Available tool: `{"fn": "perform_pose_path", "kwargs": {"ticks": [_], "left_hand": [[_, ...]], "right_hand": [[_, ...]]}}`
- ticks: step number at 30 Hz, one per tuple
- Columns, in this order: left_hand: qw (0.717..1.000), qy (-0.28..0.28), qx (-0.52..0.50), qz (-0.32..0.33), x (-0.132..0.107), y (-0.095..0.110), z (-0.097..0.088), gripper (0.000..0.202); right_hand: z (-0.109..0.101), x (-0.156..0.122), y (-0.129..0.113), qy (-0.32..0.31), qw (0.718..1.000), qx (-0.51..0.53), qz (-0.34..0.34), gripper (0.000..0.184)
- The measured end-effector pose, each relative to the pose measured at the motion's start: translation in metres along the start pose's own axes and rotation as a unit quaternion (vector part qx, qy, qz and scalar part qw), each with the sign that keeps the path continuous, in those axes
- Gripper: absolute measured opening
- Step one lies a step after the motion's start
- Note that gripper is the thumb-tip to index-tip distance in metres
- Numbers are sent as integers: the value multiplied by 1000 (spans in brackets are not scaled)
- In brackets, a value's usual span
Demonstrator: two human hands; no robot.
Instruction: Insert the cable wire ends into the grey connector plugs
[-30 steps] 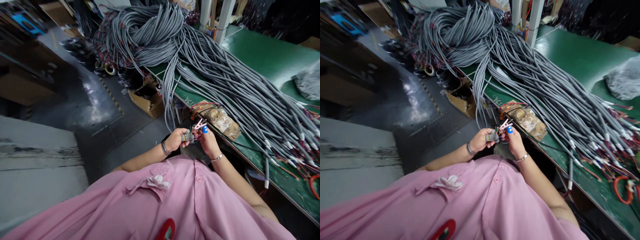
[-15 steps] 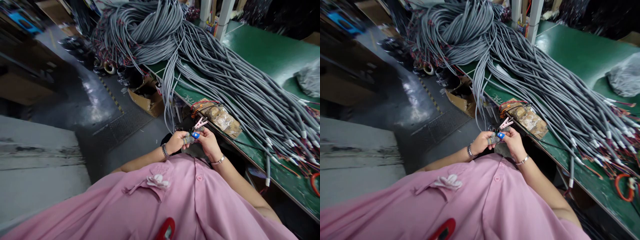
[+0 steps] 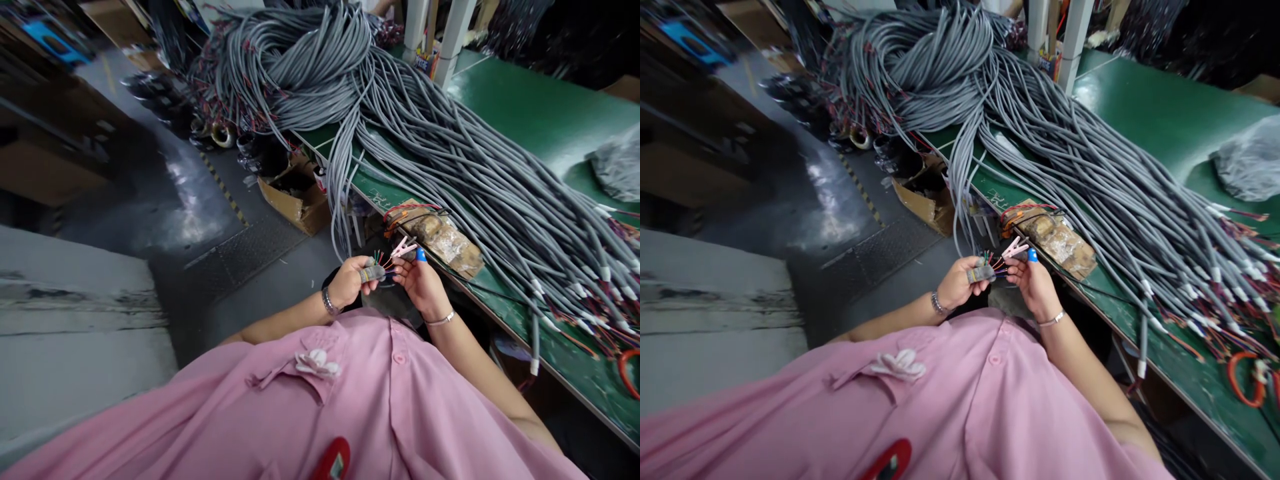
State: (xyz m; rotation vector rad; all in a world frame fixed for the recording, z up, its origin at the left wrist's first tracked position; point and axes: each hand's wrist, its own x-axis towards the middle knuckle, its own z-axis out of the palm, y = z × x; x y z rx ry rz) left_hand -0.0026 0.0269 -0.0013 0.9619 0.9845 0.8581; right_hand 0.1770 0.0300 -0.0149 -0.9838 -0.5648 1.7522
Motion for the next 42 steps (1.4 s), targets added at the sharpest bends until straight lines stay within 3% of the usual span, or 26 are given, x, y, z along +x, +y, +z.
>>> {"fn": "perform_pose_path", "kwargs": {"ticks": [3,10,18,30,39,42], "left_hand": [[999,-8,-34,-11,3,4,2,33],[999,-6,-48,-19,11,5,4,34],[999,-9,-41,-27,13,0,5,32],[999,-7,-30,-13,15,-1,7,30],[999,12,-29,-11,6,-1,8,34],[999,32,-27,-3,-2,-3,9,36]], "right_hand": [[-1,9,-5,-20,1000,-16,1,51],[5,19,-5,-22,995,-65,-67,52],[7,25,2,21,996,-16,-91,45],[11,25,2,7,994,32,-105,39],[7,16,-3,-53,994,91,-5,53],[8,12,-6,-67,993,94,6,48]]}}
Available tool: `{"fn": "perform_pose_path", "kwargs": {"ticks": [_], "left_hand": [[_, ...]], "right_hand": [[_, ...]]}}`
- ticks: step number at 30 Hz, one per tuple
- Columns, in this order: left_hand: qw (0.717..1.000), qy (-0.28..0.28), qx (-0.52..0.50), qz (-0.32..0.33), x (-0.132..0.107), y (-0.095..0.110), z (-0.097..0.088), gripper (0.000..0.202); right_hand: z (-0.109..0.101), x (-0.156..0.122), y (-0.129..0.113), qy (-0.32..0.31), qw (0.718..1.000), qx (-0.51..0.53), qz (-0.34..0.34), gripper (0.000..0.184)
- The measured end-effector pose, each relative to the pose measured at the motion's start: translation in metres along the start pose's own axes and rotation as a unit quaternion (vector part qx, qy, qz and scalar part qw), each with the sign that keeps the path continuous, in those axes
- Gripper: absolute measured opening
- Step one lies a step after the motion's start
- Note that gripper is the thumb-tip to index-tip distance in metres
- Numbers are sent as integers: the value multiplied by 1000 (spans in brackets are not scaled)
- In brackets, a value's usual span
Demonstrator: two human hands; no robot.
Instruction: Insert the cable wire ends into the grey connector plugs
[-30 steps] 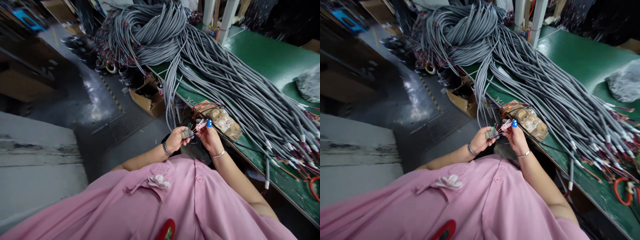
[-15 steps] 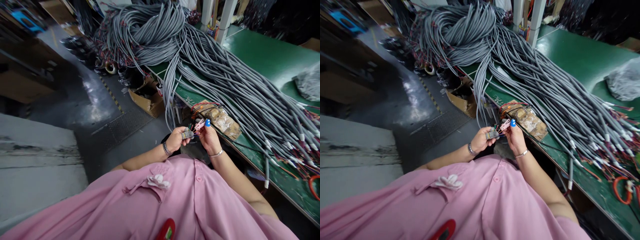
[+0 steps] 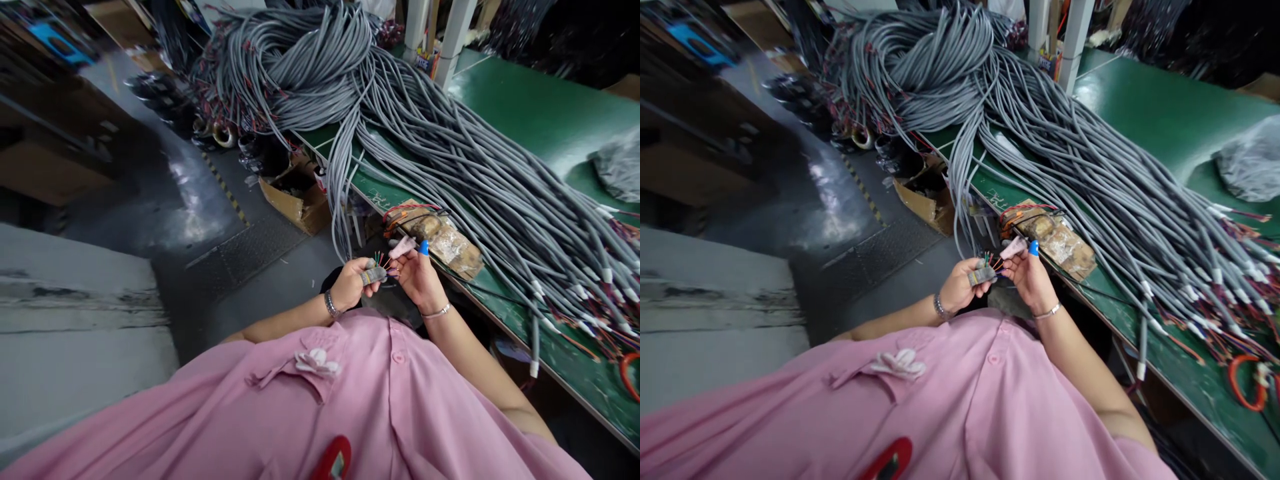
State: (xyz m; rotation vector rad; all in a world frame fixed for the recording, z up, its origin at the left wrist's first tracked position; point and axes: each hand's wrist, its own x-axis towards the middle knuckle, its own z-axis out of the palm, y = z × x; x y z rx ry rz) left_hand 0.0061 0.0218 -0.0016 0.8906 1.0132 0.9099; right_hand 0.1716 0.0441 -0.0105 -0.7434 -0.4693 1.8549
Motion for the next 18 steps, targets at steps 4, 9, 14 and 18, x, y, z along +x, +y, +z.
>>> {"fn": "perform_pose_path", "kwargs": {"ticks": [4,9,14,18], "left_hand": [[999,28,-1,24,-5,-3,3,35],[999,42,-17,29,-1,1,6,32],[998,43,-27,24,5,4,8,31],[999,36,-19,14,6,2,9,30]], "right_hand": [[4,-2,0,13,999,-29,-41,33],[4,-2,0,43,996,-53,-52,39],[3,1,1,73,995,-46,-52,35],[3,4,4,70,994,-34,-76,33]]}}
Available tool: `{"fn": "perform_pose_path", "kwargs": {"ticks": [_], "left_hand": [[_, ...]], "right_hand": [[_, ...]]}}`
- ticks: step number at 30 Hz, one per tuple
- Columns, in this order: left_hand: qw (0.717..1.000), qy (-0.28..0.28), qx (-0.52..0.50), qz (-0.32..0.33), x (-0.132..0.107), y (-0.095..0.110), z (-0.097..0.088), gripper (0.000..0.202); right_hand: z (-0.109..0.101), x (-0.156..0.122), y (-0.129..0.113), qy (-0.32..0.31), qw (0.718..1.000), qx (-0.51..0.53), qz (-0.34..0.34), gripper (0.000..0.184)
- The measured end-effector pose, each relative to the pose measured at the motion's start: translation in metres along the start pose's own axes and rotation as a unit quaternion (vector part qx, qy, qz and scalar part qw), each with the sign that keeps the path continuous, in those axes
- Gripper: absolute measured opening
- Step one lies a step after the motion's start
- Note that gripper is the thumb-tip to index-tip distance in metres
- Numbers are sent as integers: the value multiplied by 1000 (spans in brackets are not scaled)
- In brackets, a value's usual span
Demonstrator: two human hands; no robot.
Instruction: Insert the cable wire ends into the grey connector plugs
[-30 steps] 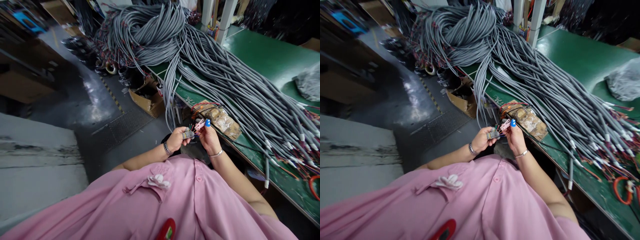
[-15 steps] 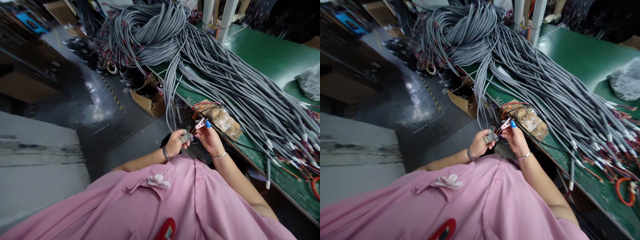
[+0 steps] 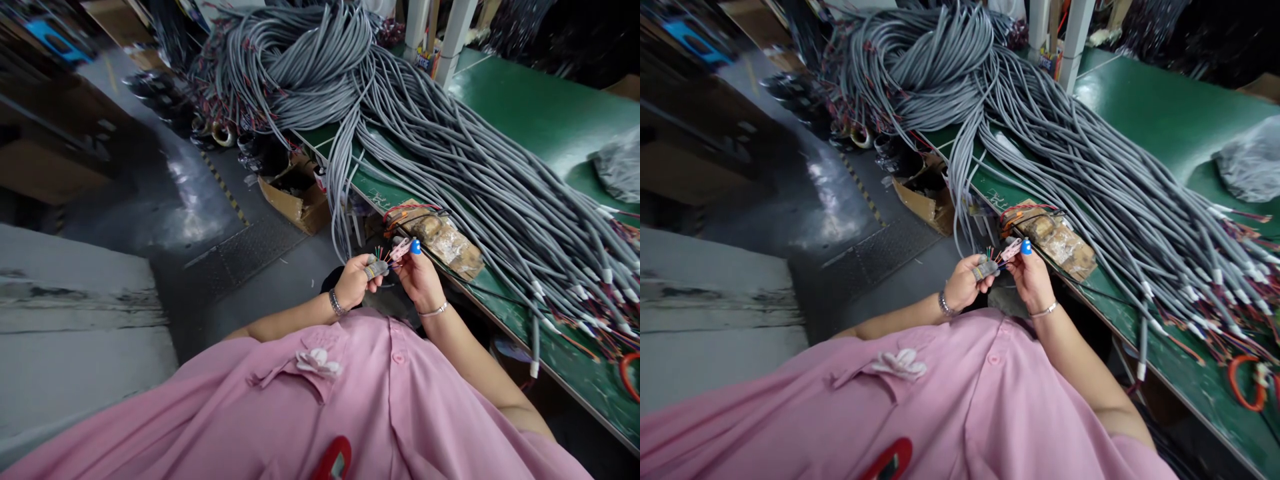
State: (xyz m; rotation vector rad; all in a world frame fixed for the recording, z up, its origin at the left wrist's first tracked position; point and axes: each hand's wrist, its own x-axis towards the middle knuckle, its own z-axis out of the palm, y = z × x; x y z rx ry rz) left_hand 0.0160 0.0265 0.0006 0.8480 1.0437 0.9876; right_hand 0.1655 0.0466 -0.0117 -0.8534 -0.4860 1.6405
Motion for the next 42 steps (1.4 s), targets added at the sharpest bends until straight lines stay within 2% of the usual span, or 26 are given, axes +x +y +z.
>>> {"fn": "perform_pose_path", "kwargs": {"ticks": [3,7,10,13,16,19,24,26,29,33,35,38,42], "left_hand": [[1000,-3,5,1,-1,-2,0,29],[1000,-3,-1,4,-4,-4,-4,29],[1000,-2,15,13,-8,-6,-8,30],[998,-5,50,30,-11,-8,-12,32],[994,-23,98,50,-14,-9,-13,31],[988,-48,140,51,-16,-8,-11,30],[980,-122,158,-27,-13,-9,-10,27],[978,-130,156,-50,-11,-10,-11,28],[985,-96,139,-45,-8,-11,-14,30],[994,-51,92,-26,-6,-12,-16,33],[996,-42,79,-21,-6,-12,-15,34],[995,-56,79,-21,-6,-11,-12,35],[987,-114,107,-31,-8,-8,-8,36]], "right_hand": [[0,1,1,-16,1000,10,9,35],[-2,-3,-2,-23,998,18,56,46],[-7,-9,-4,-60,993,-13,100,54],[-11,-16,-5,-97,985,-72,125,47],[-10,-23,-7,-97,979,-145,105,31],[-4,-26,-10,-98,971,-215,44,23],[6,-31,-13,-129,942,-308,-33,21],[7,-31,-12,-124,934,-331,-52,21],[2,-29,-11,-114,941,-313,-55,23],[-10,-28,-7,-109,959,-263,14,28],[-14,-28,-4,-103,963,-247,27,26],[-12,-30,-1,-92,966,-242,-1,23],[-5,-32,-3,-99,964,-246,-22,23]]}}
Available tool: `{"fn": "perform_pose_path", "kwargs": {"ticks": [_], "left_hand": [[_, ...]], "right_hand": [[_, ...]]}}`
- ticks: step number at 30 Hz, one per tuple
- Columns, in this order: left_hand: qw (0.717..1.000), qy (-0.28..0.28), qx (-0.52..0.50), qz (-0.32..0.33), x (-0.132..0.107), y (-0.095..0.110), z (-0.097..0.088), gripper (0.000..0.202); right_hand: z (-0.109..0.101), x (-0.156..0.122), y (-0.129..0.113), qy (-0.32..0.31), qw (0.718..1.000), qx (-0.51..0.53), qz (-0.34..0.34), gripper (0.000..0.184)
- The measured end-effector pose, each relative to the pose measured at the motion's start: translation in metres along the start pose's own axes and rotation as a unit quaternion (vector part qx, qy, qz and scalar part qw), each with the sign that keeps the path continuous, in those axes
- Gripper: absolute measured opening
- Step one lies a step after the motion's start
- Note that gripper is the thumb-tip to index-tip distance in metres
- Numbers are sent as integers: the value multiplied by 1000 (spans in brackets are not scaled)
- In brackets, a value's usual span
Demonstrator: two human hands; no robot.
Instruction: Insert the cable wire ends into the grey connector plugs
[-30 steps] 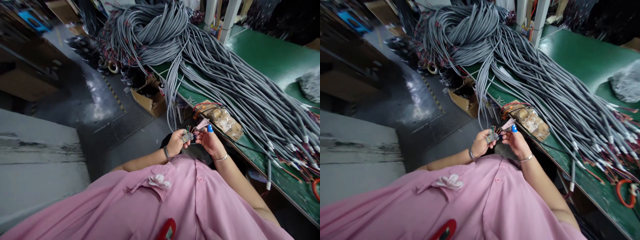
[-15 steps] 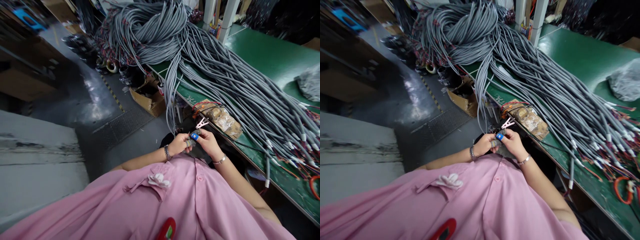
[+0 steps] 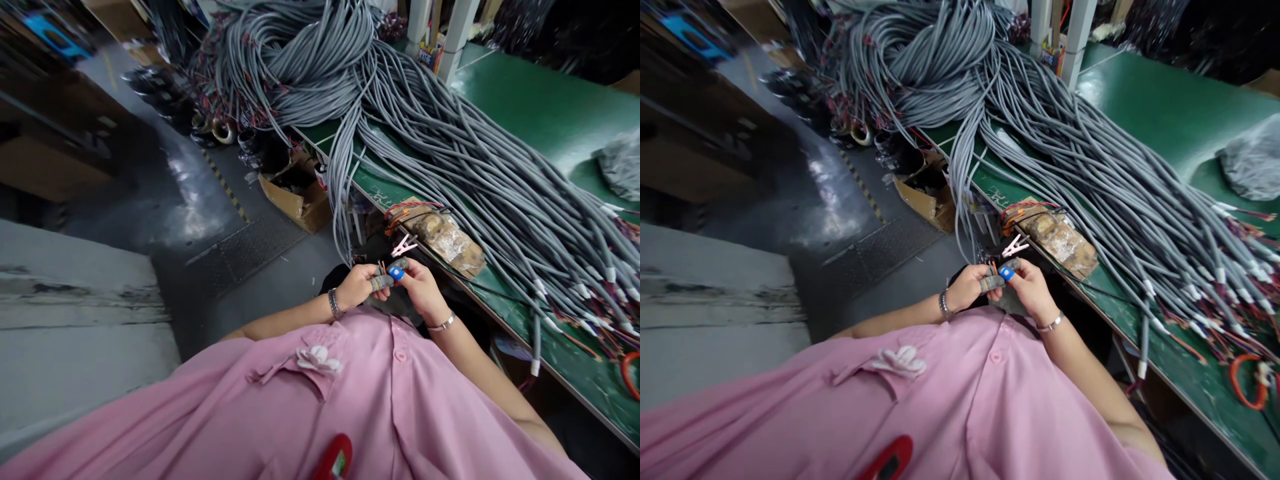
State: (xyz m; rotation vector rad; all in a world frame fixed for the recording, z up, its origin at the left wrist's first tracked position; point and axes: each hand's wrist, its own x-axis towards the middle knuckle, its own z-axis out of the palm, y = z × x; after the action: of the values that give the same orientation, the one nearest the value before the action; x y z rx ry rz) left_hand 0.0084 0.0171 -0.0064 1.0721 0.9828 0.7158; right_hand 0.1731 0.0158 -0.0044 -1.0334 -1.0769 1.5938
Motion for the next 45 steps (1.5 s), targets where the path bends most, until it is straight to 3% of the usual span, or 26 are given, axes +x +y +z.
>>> {"fn": "perform_pose_path", "kwargs": {"ticks": [5,13,16,22,32,36,42,45], "left_hand": [[1000,27,10,10,-2,-1,1,37],[991,108,-68,37,2,-8,-2,37],[991,106,-67,39,1,-8,-1,36],[994,95,-41,43,-1,-6,0,35],[996,80,-38,24,-5,-4,3,39],[996,74,-55,17,-5,-3,2,40],[996,62,-62,19,-4,-5,0,37],[996,54,-65,19,-4,-6,0,36]], "right_hand": [[1,1,-2,8,1000,-17,-15,19],[-2,3,8,95,995,-35,3,21],[-3,2,9,100,995,0,23,22],[4,1,3,36,999,12,36,26],[9,5,4,62,998,0,7,20],[8,5,7,66,997,25,32,19],[8,3,4,14,995,83,54,18],[6,4,4,32,996,68,42,19]]}}
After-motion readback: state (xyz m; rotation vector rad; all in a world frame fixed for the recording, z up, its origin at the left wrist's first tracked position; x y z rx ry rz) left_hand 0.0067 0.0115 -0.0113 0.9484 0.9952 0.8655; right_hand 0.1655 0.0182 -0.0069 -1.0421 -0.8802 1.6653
